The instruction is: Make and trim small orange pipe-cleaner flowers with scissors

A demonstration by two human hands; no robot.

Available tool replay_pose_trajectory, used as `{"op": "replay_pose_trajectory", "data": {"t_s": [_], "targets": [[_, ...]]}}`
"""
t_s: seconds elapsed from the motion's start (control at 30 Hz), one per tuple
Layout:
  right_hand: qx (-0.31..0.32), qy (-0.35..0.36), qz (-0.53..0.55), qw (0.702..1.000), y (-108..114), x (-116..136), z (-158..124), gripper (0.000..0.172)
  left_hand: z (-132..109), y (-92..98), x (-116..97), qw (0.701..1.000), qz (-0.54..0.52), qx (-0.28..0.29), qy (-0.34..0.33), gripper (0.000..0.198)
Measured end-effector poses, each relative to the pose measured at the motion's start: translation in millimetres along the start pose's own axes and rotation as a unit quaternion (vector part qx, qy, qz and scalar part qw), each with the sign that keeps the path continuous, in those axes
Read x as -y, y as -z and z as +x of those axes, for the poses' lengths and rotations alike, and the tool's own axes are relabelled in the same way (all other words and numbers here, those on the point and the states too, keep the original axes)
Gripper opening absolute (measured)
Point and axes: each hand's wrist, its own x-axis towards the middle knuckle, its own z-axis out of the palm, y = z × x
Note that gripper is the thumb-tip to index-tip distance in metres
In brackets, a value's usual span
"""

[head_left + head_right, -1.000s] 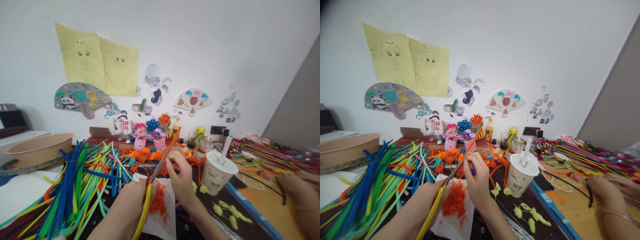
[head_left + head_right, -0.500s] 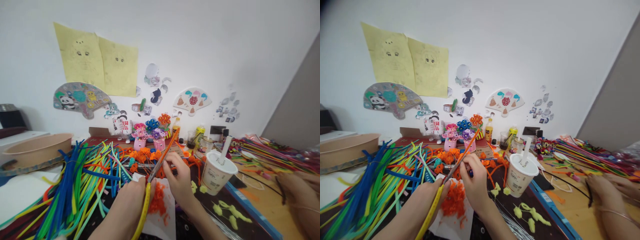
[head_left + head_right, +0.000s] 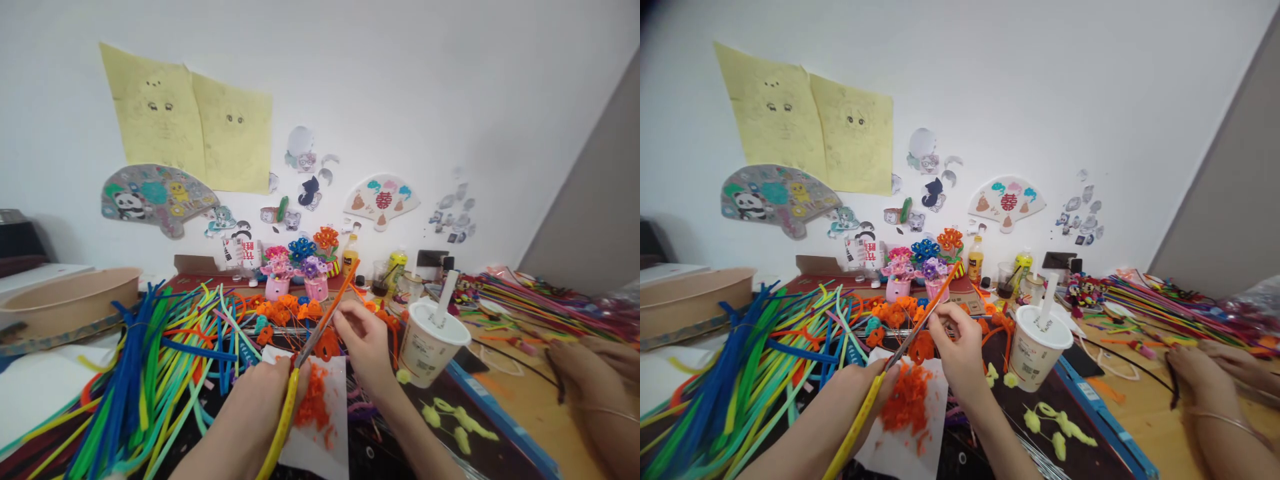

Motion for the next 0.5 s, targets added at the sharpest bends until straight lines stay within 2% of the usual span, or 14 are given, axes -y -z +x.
{"op": "replay_pose_trajectory", "data": {"t_s": [0.13,0.3,0.5], "targets": [[-0.039,-0.013,0.027,0.999,-4.3,2.6,-2.7,0.014,-2.4,-2.2,-5.5,1.0,0.006,-0.007,0.001,0.049],[-0.028,-0.014,0.012,0.999,-6.0,4.5,-4.4,0.013,-1.6,-3.7,-7.9,1.0,0.003,-0.02,0.006,0.049],[-0.022,0.003,-0.004,1.0,-5.3,4.5,-5.1,0.015,0.1,2.5,-11.7,0.999,0.031,0.017,0.023,0.047]]}}
